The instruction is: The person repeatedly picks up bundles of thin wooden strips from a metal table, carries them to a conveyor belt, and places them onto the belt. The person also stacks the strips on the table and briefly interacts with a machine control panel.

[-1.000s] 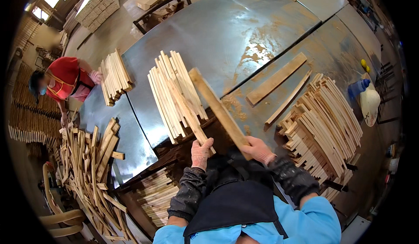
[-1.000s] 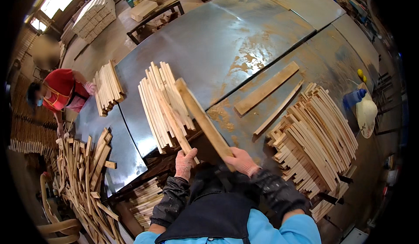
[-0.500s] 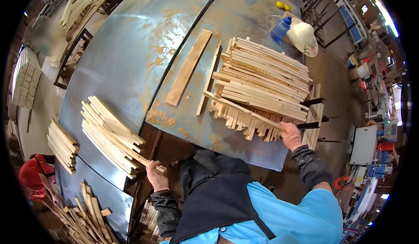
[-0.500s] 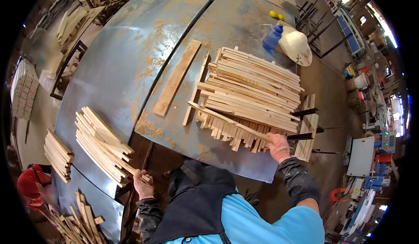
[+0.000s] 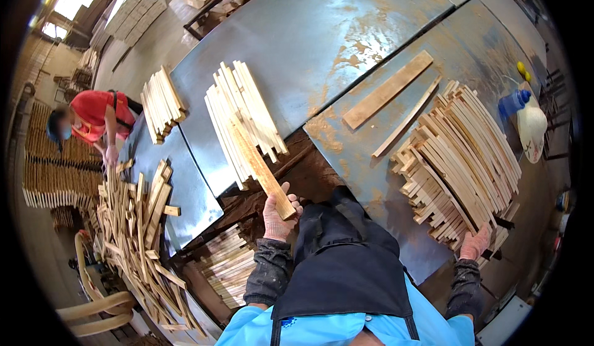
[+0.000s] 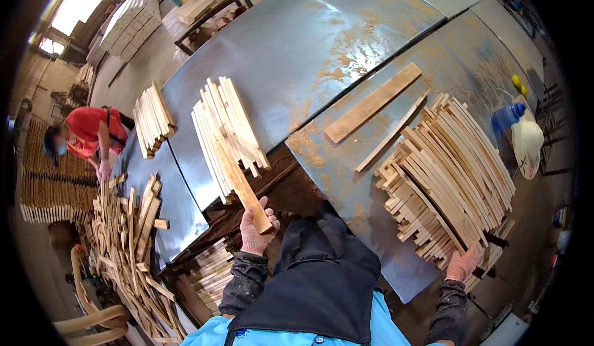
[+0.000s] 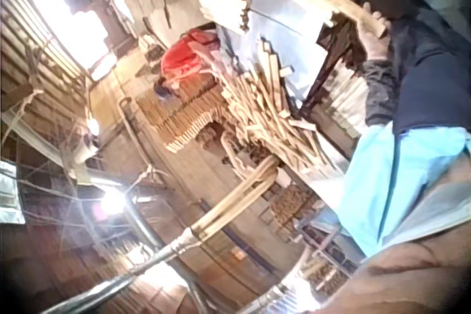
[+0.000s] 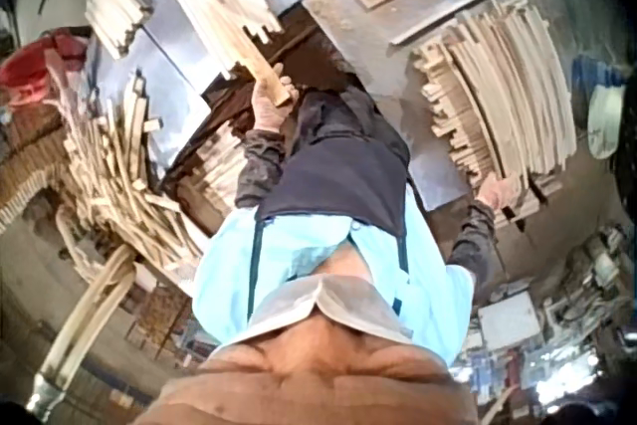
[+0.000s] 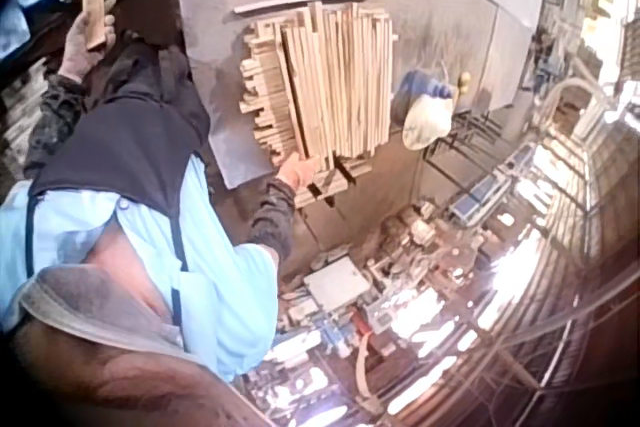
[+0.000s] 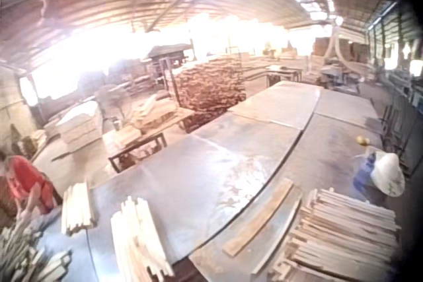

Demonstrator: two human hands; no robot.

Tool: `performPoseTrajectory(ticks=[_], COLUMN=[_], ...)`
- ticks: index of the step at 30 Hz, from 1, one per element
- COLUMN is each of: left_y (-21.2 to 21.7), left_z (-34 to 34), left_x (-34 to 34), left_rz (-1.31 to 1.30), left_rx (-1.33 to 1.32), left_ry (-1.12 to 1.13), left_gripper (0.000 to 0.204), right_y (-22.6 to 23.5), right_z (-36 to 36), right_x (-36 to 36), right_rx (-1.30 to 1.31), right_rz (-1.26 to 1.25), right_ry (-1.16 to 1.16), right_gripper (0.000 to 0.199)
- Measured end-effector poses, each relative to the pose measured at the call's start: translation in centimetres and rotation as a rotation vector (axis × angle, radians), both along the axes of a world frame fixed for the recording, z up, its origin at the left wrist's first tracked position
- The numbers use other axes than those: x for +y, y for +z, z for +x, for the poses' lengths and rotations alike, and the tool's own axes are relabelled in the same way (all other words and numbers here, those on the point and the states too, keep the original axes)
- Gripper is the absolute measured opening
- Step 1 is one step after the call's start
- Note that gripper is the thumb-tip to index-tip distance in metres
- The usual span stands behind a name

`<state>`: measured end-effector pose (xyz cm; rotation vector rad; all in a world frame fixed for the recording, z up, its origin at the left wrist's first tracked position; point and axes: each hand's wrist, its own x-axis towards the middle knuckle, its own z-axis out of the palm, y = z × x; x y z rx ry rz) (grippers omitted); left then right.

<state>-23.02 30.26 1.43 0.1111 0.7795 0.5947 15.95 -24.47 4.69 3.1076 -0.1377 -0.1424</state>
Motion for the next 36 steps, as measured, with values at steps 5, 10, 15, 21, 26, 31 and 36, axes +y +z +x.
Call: performPoseTrajectory(ticks=[5,10,15,21,26,31,36], left_y=[-1.2,-1.0,0.4,1.8,2.8,3.4,3.7], left_z=[0.1,0.4,-0.4,-0.8,-1.3,-2.9,-5.7], left_x=[-0.5,-0.8,-1.9,-3.0,-3.8,-5.2,-6.5], left_rz=[0.009,0.036,0.061,0.095,0.148,0.238,0.382], left_rx=[0.121,0.23,0.218,0.318,0.397,0.598,0.789], left_ry=[-0.005,-0.029,-0.012,0.001,0.023,0.099,0.271], left_gripper=[0.067,0.059,0.059,0.06,0.064,0.062,0.059], right_y=[0.3,-3.8,-4.4,-0.8,1.8,2.9,3.2], right_z=[0.6,2.7,4.6,2.5,-1.9,-11.4,-24.4], right_x=[5.6,11.3,12.6,17.5,30.3,44.6,53.2], right_rx=[0.038,-0.084,-0.093,-0.051,0.237,1.111,1.638], right_rz=[-0.117,0.014,-0.022,0.091,0.66,0.966,0.708], right_ry=[0.174,0.594,0.663,0.647,0.861,0.852,1.054], right_gripper=[0.095,0.097,0.099,0.092,0.076,0.069,0.071])
